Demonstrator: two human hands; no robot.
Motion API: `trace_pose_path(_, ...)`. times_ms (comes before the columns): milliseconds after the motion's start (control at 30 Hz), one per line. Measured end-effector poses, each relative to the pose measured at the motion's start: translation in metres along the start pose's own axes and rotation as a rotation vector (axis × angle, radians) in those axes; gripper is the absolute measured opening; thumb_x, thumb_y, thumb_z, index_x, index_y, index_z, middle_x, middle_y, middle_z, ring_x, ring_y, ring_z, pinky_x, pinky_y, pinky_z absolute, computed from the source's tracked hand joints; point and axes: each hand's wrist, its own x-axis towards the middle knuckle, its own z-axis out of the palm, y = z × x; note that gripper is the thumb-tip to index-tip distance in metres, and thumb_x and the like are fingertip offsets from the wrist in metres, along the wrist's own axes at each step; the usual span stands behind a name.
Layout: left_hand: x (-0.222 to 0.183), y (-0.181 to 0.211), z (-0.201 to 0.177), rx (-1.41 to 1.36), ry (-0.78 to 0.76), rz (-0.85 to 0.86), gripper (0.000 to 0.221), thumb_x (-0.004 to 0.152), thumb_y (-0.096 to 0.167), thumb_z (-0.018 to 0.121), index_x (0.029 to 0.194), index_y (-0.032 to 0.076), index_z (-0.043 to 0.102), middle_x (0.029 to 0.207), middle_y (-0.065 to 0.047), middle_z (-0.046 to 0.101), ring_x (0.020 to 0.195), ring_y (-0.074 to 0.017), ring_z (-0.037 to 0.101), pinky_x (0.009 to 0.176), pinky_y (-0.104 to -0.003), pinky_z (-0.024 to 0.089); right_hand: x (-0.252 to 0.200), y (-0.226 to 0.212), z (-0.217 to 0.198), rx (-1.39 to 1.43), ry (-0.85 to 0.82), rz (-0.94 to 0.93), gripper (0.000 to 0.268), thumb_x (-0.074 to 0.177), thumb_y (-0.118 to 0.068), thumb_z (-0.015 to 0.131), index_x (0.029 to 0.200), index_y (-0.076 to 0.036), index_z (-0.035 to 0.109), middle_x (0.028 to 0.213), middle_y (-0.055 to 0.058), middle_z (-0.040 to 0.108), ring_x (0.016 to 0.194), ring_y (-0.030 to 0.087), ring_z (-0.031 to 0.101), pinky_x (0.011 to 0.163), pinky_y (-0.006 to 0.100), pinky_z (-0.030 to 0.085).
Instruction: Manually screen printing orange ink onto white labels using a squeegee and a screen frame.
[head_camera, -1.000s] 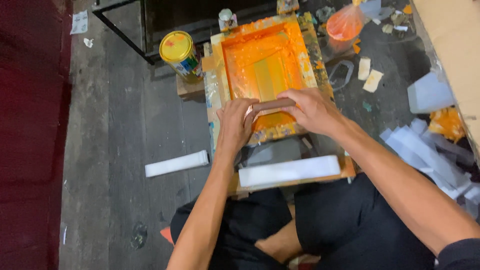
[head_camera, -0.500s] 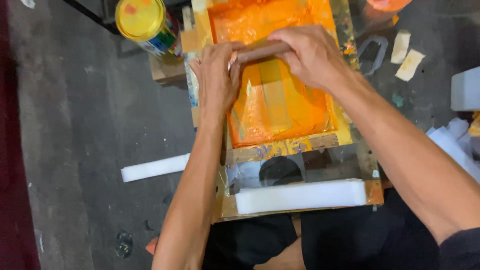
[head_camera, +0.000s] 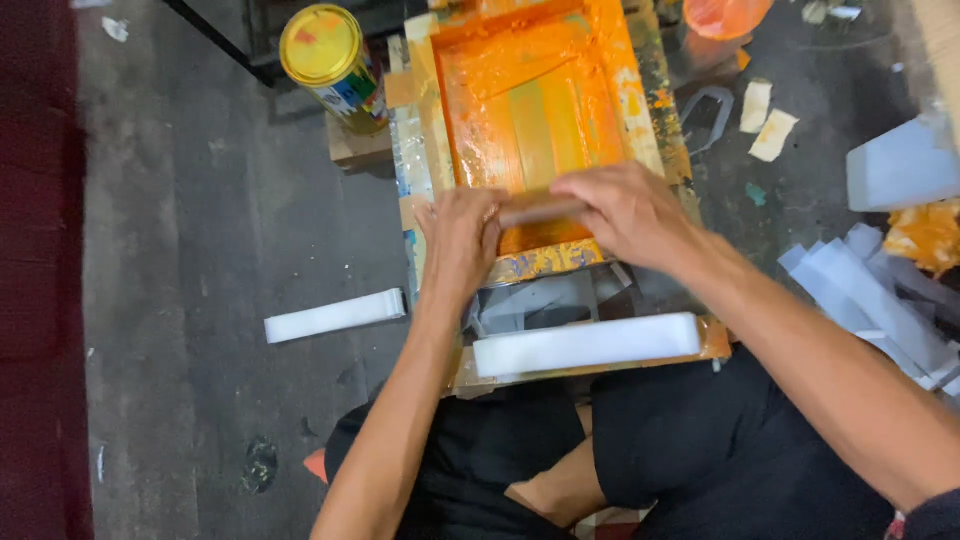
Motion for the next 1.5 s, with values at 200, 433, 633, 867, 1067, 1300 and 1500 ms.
trace_pose_path(200,-0.036,0.027,-0.018,0.073,-0.081,0.066,0.024,0.088,0.019,0.073,0.109,0.029,0.069,0.095,0.002,0.068,0.106,-0.0242,0.059,0.096,-0.049,0.033,-0.030,-0.050,-0.023,-0.028,-0.111,0.160,0.018,0.091,-0.002,0.068,0.108,-0.006,0.072,0.074,0.019,0.071,0.074,0.041,0.071,0.065,0.049,0.055)
trace_pose_path(433,-0.048,0.029,0.004,-0.078,0.009,-0.036,0.018,0.093,0.017,0.071,0.109,0.024,0.069,0.091,0.000,0.068,0.098,-0.0235,0.062,0.094,-0.043,0.033,-0.033,-0.061,-0.018,-0.022,-0.143,0.369,0.005,0.098,-0.015,0.065,0.100,-0.011,0.067,0.071,0.015,0.069,0.074,0.038,0.071,0.066,0.045,0.054)
trace_pose_path(633,-0.049,0.028,0.006,-0.106,0.050,-0.026,0.013,0.095,0.019,0.070,0.107,0.024,0.068,0.090,-0.001,0.068,0.098,-0.0246,0.063,0.095,-0.043,0.034,-0.035,-0.048,-0.010,-0.069,-0.115,0.296,0.010,0.099,-0.021,0.065,0.096,-0.012,0.062,0.067,0.017,0.065,0.072,0.042,0.070,0.065,0.047,0.055)
trace_pose_path(867,-0.047,0.026,0.005,-0.061,0.033,-0.015,0.014,0.094,0.019,0.069,0.106,0.026,0.067,0.091,0.002,0.069,0.099,-0.0241,0.064,0.095,-0.044,0.035,-0.041,-0.043,-0.002,-0.124,-0.087,0.271,0.015,0.099,-0.027,0.064,0.095,-0.013,0.058,0.063,0.017,0.062,0.069,0.043,0.069,0.062,0.048,0.054)
trace_pose_path(1067,-0.039,0.031,-0.013,0.043,-0.047,0.035,0.019,0.092,0.015,0.073,0.108,0.025,0.068,0.091,0.004,0.066,0.100,-0.0223,0.061,0.094,-0.045,0.035,-0.034,-0.043,-0.010,-0.088,-0.130,0.262,0.011,0.095,-0.019,0.068,0.096,-0.010,0.062,0.067,0.020,0.067,0.075,0.045,0.070,0.067,0.051,0.055)
trace_pose_path(1300,-0.030,0.037,-0.027,0.043,-0.053,0.050,0.019,0.093,0.015,0.069,0.110,0.023,0.066,0.098,-0.001,0.068,0.105,-0.0276,0.060,0.097,-0.050,0.035,-0.021,-0.057,-0.033,-0.106,-0.158,0.279,0.014,0.096,-0.023,0.067,0.098,-0.010,0.063,0.071,0.021,0.068,0.082,0.047,0.069,0.070,0.054,0.054)
trace_pose_path(1500,-0.027,0.041,-0.007,-0.007,-0.013,-0.039,0.027,0.098,0.030,0.066,0.124,0.026,0.065,0.115,-0.004,0.070,0.114,-0.0265,0.060,0.099,-0.050,0.034,-0.042,-0.047,-0.019,0.025,0.031,0.411,0.005,0.094,-0.011,0.067,0.097,-0.007,0.069,0.065,0.014,0.069,0.068,0.040,0.071,0.068,0.046,0.057)
